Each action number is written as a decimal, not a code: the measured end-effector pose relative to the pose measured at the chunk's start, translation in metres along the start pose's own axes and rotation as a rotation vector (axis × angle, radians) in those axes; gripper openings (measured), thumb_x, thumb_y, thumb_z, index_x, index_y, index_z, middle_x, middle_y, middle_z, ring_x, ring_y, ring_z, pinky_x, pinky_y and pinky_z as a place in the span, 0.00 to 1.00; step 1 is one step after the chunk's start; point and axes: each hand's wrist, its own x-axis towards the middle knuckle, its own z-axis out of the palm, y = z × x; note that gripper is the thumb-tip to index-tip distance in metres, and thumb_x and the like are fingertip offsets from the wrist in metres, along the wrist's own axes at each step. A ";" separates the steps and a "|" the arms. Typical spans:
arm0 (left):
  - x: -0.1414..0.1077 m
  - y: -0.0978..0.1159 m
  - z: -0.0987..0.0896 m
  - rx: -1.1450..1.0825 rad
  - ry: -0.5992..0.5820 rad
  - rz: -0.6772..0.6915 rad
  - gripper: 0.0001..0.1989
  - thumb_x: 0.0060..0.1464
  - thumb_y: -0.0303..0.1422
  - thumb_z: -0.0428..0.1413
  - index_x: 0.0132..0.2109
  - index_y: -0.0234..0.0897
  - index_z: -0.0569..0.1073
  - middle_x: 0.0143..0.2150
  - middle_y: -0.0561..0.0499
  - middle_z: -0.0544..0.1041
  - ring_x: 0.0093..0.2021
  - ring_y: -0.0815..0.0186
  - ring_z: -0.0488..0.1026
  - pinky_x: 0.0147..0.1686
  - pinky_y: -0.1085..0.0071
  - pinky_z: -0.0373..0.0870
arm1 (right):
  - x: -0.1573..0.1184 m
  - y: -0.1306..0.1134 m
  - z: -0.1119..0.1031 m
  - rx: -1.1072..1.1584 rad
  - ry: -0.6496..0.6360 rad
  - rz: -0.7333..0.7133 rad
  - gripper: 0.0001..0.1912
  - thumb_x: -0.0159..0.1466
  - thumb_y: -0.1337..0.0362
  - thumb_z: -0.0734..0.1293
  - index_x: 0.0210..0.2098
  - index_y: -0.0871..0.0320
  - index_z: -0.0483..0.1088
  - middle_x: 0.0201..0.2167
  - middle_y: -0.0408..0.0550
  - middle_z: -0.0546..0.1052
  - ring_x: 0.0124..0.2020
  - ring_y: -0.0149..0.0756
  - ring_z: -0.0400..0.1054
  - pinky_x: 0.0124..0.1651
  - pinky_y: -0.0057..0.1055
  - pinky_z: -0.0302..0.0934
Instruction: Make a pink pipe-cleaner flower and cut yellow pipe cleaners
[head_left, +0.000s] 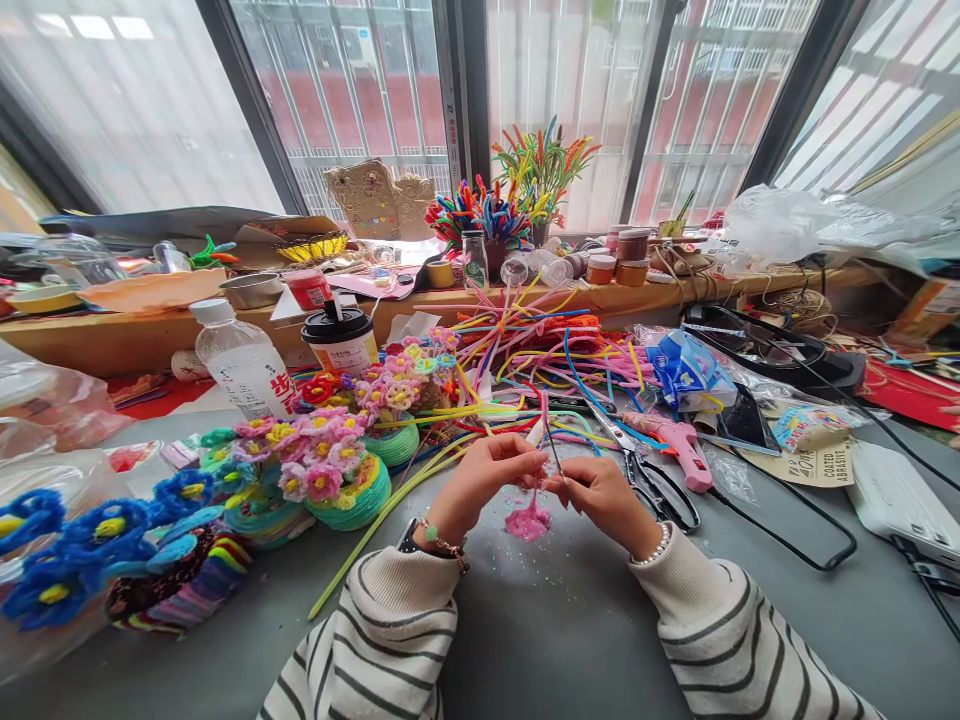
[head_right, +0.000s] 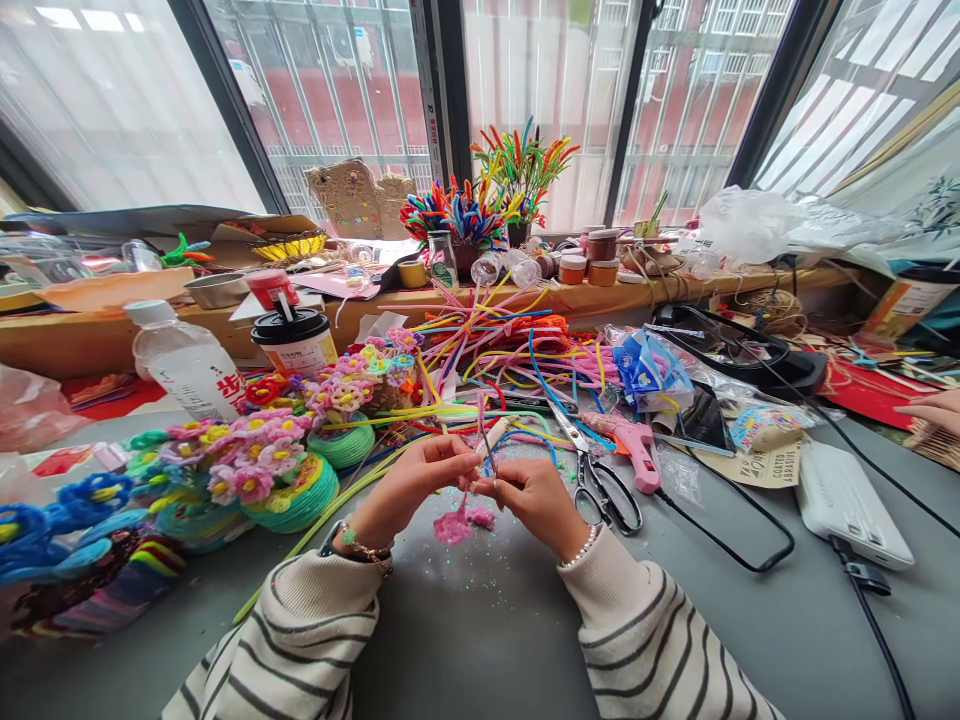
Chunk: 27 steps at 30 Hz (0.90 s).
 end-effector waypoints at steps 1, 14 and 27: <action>0.000 0.000 0.000 -0.002 -0.003 0.002 0.11 0.41 0.36 0.56 0.23 0.31 0.65 0.21 0.54 0.69 0.23 0.74 0.64 0.26 0.76 0.60 | 0.000 0.001 0.000 0.014 -0.017 0.001 0.28 0.53 0.42 0.54 0.12 0.60 0.58 0.12 0.40 0.59 0.17 0.26 0.53 0.21 0.24 0.46; 0.001 -0.001 -0.002 0.031 -0.081 -0.030 0.11 0.40 0.36 0.56 0.23 0.31 0.67 0.19 0.55 0.69 0.22 0.74 0.64 0.24 0.76 0.60 | 0.000 0.000 -0.001 0.050 -0.103 -0.048 0.30 0.53 0.40 0.48 0.16 0.60 0.59 0.15 0.41 0.61 0.20 0.27 0.55 0.24 0.25 0.49; 0.002 -0.003 -0.002 0.040 -0.121 -0.046 0.11 0.40 0.35 0.57 0.24 0.30 0.67 0.19 0.54 0.69 0.22 0.74 0.64 0.24 0.77 0.59 | 0.000 -0.001 0.000 0.107 -0.131 -0.096 0.32 0.53 0.39 0.45 0.20 0.60 0.62 0.17 0.41 0.61 0.21 0.27 0.54 0.23 0.24 0.48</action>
